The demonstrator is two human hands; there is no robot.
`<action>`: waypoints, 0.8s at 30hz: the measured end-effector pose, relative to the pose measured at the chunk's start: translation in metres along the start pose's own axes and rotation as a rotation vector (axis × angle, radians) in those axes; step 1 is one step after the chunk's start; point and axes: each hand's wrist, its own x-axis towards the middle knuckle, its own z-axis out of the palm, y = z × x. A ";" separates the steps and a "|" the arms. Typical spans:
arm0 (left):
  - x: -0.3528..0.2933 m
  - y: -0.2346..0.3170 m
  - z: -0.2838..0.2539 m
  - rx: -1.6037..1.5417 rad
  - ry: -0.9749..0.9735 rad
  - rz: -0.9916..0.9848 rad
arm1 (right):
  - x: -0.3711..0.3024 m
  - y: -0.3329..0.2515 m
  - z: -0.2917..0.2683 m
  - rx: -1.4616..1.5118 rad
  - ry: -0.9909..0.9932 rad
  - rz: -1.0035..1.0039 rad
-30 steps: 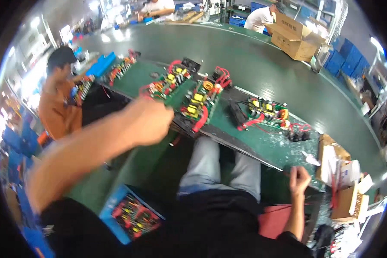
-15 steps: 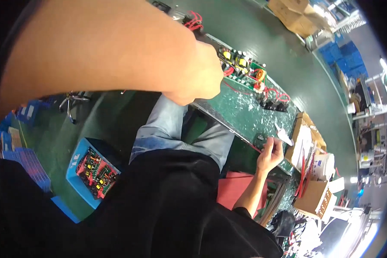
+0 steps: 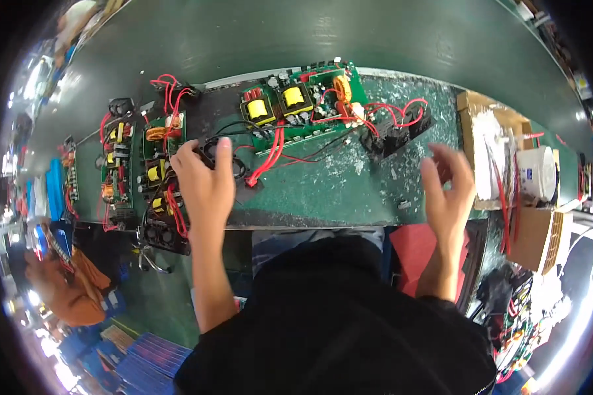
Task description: The worker is seen assembling various components, including cooling fans and wires, onto printed circuit boards and applying a white sealant paste at an assembly line station.
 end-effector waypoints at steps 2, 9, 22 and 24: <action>-0.002 0.019 0.006 -0.083 0.028 -0.076 | 0.023 -0.022 0.007 -0.045 -0.012 -0.205; 0.038 0.014 0.000 -0.074 -0.040 0.284 | 0.072 -0.059 0.068 -0.185 -0.305 -0.739; 0.072 0.047 0.011 -0.214 -0.217 0.588 | 0.005 -0.086 0.118 -0.040 -0.566 0.186; 0.097 0.037 0.035 0.005 -0.433 0.413 | 0.000 -0.093 0.108 0.115 -0.613 0.354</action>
